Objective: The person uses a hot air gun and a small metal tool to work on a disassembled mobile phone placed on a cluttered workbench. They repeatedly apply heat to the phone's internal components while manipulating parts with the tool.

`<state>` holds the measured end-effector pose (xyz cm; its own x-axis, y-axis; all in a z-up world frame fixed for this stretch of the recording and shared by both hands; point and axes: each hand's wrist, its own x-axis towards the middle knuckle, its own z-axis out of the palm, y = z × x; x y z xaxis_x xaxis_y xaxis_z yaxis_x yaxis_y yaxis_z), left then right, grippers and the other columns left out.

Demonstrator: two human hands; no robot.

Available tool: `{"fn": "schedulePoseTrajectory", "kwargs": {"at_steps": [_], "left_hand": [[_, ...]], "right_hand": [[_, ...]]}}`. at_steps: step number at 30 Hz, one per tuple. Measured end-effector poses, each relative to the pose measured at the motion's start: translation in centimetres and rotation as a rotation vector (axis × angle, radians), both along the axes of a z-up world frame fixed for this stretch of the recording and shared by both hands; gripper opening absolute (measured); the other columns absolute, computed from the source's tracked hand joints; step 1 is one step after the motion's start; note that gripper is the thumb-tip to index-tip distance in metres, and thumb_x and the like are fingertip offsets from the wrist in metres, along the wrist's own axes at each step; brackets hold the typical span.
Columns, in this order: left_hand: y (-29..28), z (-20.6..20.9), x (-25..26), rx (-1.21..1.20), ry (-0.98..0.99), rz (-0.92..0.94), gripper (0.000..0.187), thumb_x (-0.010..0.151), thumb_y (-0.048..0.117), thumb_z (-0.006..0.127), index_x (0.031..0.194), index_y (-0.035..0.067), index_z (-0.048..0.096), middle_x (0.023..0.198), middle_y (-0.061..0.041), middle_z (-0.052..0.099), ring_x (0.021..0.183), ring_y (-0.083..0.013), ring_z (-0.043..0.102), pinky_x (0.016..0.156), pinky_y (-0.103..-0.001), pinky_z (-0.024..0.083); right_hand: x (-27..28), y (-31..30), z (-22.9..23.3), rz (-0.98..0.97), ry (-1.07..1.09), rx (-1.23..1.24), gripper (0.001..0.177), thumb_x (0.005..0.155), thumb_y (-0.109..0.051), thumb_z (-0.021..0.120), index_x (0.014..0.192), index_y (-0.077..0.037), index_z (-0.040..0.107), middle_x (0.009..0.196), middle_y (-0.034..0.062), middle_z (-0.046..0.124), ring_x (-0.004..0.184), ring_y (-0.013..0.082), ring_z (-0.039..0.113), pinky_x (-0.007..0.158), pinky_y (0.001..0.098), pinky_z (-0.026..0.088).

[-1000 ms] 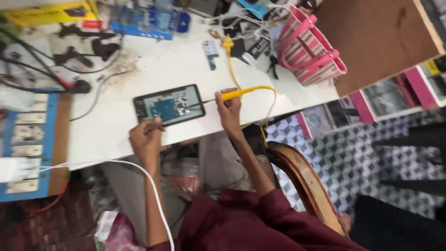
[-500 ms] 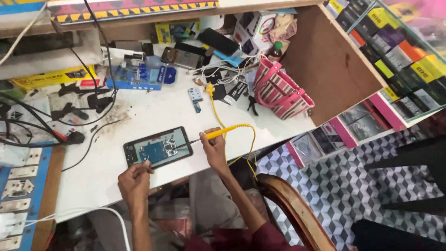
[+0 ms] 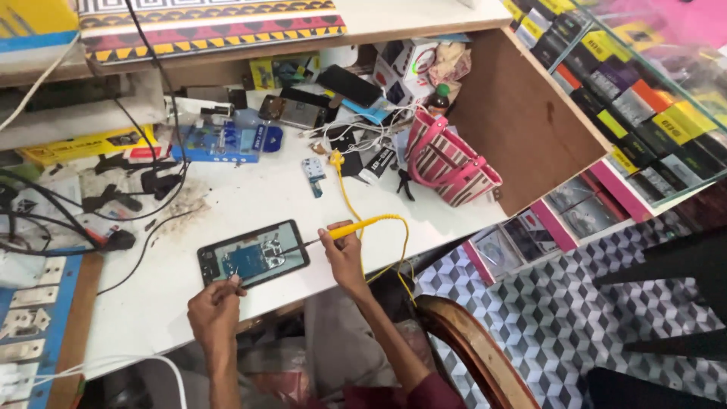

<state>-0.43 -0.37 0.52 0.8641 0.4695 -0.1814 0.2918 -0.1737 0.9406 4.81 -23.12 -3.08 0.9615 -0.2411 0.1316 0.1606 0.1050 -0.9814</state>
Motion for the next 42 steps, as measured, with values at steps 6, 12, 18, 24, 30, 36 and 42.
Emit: {"fn": "schedulePoseTrajectory", "kwargs": {"at_steps": [6,12,18,24,30,36,42], "left_hand": [[-0.2,-0.6,-0.4,-0.022,0.058,0.009,0.019,0.095,0.02,0.075,0.086,0.004,0.079,0.07,-0.001,0.069,0.06,-0.0097,0.051,0.053,-0.033,0.046],[-0.2,1.0,-0.5,-0.132,0.054,-0.006,0.017,0.095,0.018,0.072,0.086,0.004,0.077,0.072,0.002,0.067,0.059,-0.0059,0.052,0.048,-0.032,0.057],[-0.3,1.6,-0.3,-0.197,0.104,0.006,0.017,0.094,0.019,0.072,0.087,0.004,0.075,0.073,0.001,0.068,0.055,-0.0047,0.05,0.045,-0.032,0.055],[0.0,0.2,-0.1,-0.084,0.057,-0.024,0.019,0.095,0.019,0.074,0.088,0.002,0.077,0.069,0.001,0.07,0.052,-0.0052,0.047,0.047,-0.025,0.036],[0.1,0.4,-0.3,-0.251,0.059,-0.016,0.021,0.095,0.021,0.073,0.086,0.002,0.075,0.067,0.002,0.063,0.051,-0.0047,0.045,0.043,-0.029,0.048],[-0.4,1.4,-0.3,-0.055,0.027,-0.006,0.021,0.094,0.021,0.074,0.085,0.003,0.078,0.067,0.002,0.068,0.052,-0.0063,0.048,0.047,-0.03,0.047],[-0.3,1.6,-0.6,-0.127,0.103,-0.009,0.022,0.095,0.022,0.073,0.084,0.004,0.077,0.066,0.001,0.066,0.049,-0.0055,0.046,0.044,-0.026,0.043]], "right_hand": [[-1.1,-1.0,3.2,0.059,-0.023,0.417,0.017,0.106,-0.02,0.063,0.102,-0.009,0.051,0.067,-0.0066,0.046,0.053,0.0032,0.039,0.049,0.0237,0.032],[-7.4,-3.5,15.8,0.291,-0.272,0.965,0.028,0.112,-0.039,0.049,0.117,-0.012,0.057,0.074,-0.003,0.049,0.053,0.0059,0.043,0.053,0.0228,0.032],[-9.2,-2.7,24.1,0.587,-0.396,1.337,0.036,0.118,-0.041,0.043,0.121,-0.007,0.056,0.08,-0.0004,0.047,0.054,0.0067,0.043,0.054,0.0223,0.034],[-10.1,-2.6,23.6,0.58,-0.282,1.449,0.033,0.115,-0.036,0.047,0.12,-0.003,0.055,0.079,0.0002,0.046,0.054,0.0068,0.043,0.053,0.022,0.033],[-9.7,-4.4,23.6,0.824,-0.397,1.641,0.033,0.117,-0.033,0.058,0.116,0.0,0.055,0.076,0.0004,0.048,0.058,0.0039,0.044,0.056,0.0213,0.031],[-8.8,-4.9,20.4,0.44,-0.149,1.884,0.029,0.107,-0.027,0.058,0.108,0.002,0.056,0.076,0.0008,0.047,0.053,0.0054,0.043,0.05,0.021,0.032],[-8.0,-5.1,15.2,0.315,-0.025,1.801,0.034,0.107,-0.03,0.064,0.09,-0.002,0.055,0.074,-0.0006,0.052,0.053,0.0047,0.044,0.051,0.0194,0.036]]}}
